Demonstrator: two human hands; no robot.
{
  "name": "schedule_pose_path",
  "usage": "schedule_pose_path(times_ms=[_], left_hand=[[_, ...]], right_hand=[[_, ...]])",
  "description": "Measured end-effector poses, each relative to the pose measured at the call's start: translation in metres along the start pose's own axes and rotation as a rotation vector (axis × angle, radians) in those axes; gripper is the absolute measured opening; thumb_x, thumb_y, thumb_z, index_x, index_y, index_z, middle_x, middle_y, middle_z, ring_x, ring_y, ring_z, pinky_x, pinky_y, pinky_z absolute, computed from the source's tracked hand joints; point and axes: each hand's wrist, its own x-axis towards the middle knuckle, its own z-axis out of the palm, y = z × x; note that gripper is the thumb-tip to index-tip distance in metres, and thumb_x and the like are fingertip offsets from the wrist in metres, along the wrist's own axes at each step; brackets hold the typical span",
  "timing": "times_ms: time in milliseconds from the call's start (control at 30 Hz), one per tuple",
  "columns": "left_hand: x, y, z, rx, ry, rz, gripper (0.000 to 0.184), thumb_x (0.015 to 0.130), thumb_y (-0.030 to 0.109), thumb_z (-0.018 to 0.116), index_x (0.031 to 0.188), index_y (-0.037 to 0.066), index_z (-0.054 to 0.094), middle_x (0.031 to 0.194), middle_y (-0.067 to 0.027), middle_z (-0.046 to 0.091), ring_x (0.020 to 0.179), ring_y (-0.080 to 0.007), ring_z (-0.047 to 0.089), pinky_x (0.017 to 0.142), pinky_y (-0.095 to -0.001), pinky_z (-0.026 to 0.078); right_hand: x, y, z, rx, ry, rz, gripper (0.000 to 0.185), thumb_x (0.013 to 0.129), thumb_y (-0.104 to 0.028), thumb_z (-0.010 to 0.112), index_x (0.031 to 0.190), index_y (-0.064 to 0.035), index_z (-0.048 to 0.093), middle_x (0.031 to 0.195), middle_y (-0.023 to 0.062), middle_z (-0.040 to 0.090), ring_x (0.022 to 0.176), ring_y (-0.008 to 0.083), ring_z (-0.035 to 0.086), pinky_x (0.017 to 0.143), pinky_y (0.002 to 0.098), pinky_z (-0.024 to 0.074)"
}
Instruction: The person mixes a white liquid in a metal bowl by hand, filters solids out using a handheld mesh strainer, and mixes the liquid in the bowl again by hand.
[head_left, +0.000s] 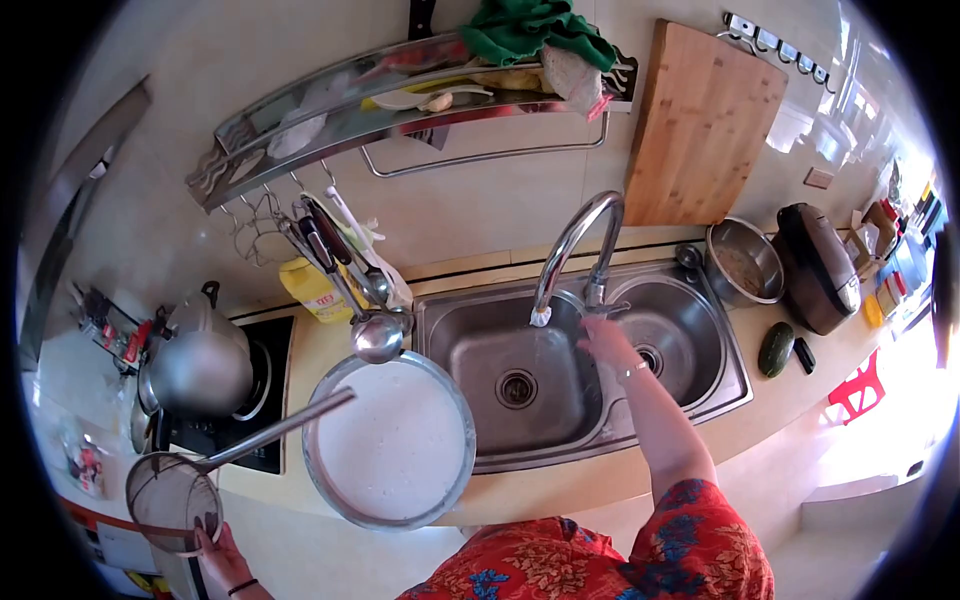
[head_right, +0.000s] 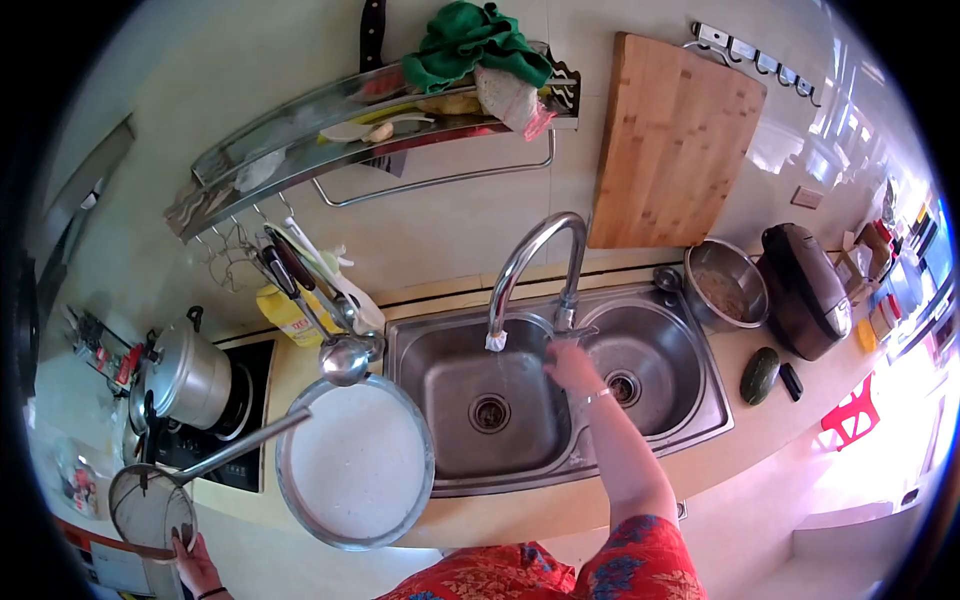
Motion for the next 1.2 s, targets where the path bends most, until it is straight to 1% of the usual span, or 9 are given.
schedule_pose_path(times_ms=[133, 200, 300, 433, 533, 600, 833, 967, 1200], left_hand=[[-0.025, -0.016, 0.033, 0.052, -0.081, -0.055, 0.041, 0.089, 0.022, 0.049, 0.125, 0.005, 0.041, 0.117, -0.0131, 0.052, 0.102, -0.0199, 0.054, 0.084, -0.0310, 0.048], [-0.023, -0.025, 0.044, 0.046, -0.126, -0.057, 0.042, 0.089, 0.023, 0.050, 0.126, 0.006, 0.040, 0.117, -0.0131, 0.053, 0.103, -0.0205, 0.054, 0.084, -0.0311, 0.047], [-0.037, -0.041, 0.056, 0.102, -0.194, -0.097, 0.046, 0.088, 0.030, 0.052, 0.126, 0.008, 0.039, 0.115, -0.0135, 0.053, 0.103, -0.0229, 0.054, 0.085, -0.0329, 0.045], [-0.056, -0.064, 0.089, 0.071, -0.286, -0.133, 0.041, 0.088, 0.027, 0.051, 0.123, 0.006, 0.043, 0.107, -0.0136, 0.057, 0.098, -0.0240, 0.056, 0.083, -0.0364, 0.046], [-0.082, -0.077, 0.118, 0.104, -0.300, -0.146, 0.035, 0.089, 0.024, 0.051, 0.117, 0.004, 0.046, 0.103, -0.0145, 0.058, 0.090, -0.0254, 0.060, 0.075, -0.0389, 0.050], [-0.095, -0.088, 0.130, 0.112, -0.344, -0.165, 0.032, 0.088, 0.022, 0.051, 0.115, 0.004, 0.047, 0.101, -0.0141, 0.058, 0.089, -0.0259, 0.060, 0.075, -0.0398, 0.050], [-0.126, -0.111, 0.189, 0.144, -0.535, -0.272, 0.034, 0.090, 0.023, 0.049, 0.114, -0.001, 0.047, 0.102, -0.0178, 0.056, 0.087, -0.0262, 0.060, 0.072, -0.0350, 0.052], [-0.104, -0.119, 0.192, 0.116, -0.698, -0.269, 0.039, 0.088, 0.022, 0.052, 0.120, 0.002, 0.043, 0.109, -0.0129, 0.054, 0.101, -0.0244, 0.054, 0.083, -0.0358, 0.045], [-0.029, -0.162, 0.077, 0.680, -0.274, 0.270, 0.033, 0.087, 0.020, 0.052, 0.112, 0.000, 0.050, 0.105, -0.0093, 0.054, 0.093, -0.0153, 0.051, 0.079, -0.0264, 0.043]], right_hand=[[-0.062, -0.044, -0.014, 0.161, -0.430, 0.271, 0.034, 0.071, -0.026, 0.063, 0.099, -0.0068, 0.059, 0.092, 0.0131, 0.062, 0.086, 0.0288, 0.059, 0.074, 0.0334, 0.0464], [-0.084, -0.046, 0.004, -0.751, 0.098, -0.382, 0.032, 0.077, -0.027, 0.061, 0.104, -0.0095, 0.058, 0.103, 0.0119, 0.059, 0.099, 0.0289, 0.054, 0.087, 0.0374, 0.0420], [-0.080, -0.072, -0.010, 0.030, -0.235, -0.077, 0.029, 0.079, -0.027, 0.058, 0.103, -0.0106, 0.059, 0.104, 0.0109, 0.058, 0.107, 0.0303, 0.048, 0.094, 0.0467, 0.0334], [-0.076, -0.043, 0.023, -0.308, -0.352, -0.219, 0.035, 0.077, -0.026, 0.059, 0.106, -0.0074, 0.056, 0.103, 0.0141, 0.057, 0.099, 0.0295, 0.053, 0.087, 0.0364, 0.0418], [-0.091, -0.111, -0.032, -0.429, 0.143, -0.509, 0.038, 0.077, -0.029, 0.060, 0.107, -0.0064, 0.055, 0.104, 0.0147, 0.057, 0.101, 0.0308, 0.052, 0.087, 0.0358, 0.0419], [-0.094, -0.145, -0.055, 0.293, -0.141, -0.572, 0.037, 0.080, -0.034, 0.059, 0.103, -0.0048, 0.056, 0.101, 0.0161, 0.057, 0.095, 0.0318, 0.054, 0.084, 0.0343, 0.0432], [-0.137, -0.180, -0.077, 0.222, -0.969, -0.202, 0.031, 0.081, -0.029, 0.060, 0.092, -0.0005, 0.054, 0.075, 0.0144, 0.061, 0.073, 0.0274, 0.061, 0.065, 0.0355, 0.0462], [-0.167, -0.184, -0.081, 0.200, -0.586, -0.271, 0.027, 0.082, -0.023, 0.058, 0.095, -0.0013, 0.049, 0.070, 0.0144, 0.060, 0.061, 0.0304, 0.060, 0.054, 0.0383, 0.0448], [-0.180, -0.236, -0.054, -0.319, -0.205, -0.362, 0.028, 0.081, -0.018, 0.055, 0.101, -0.0019, 0.043, 0.076, 0.0178, 0.060, 0.062, 0.0348, 0.060, 0.054, 0.0425, 0.0484]])
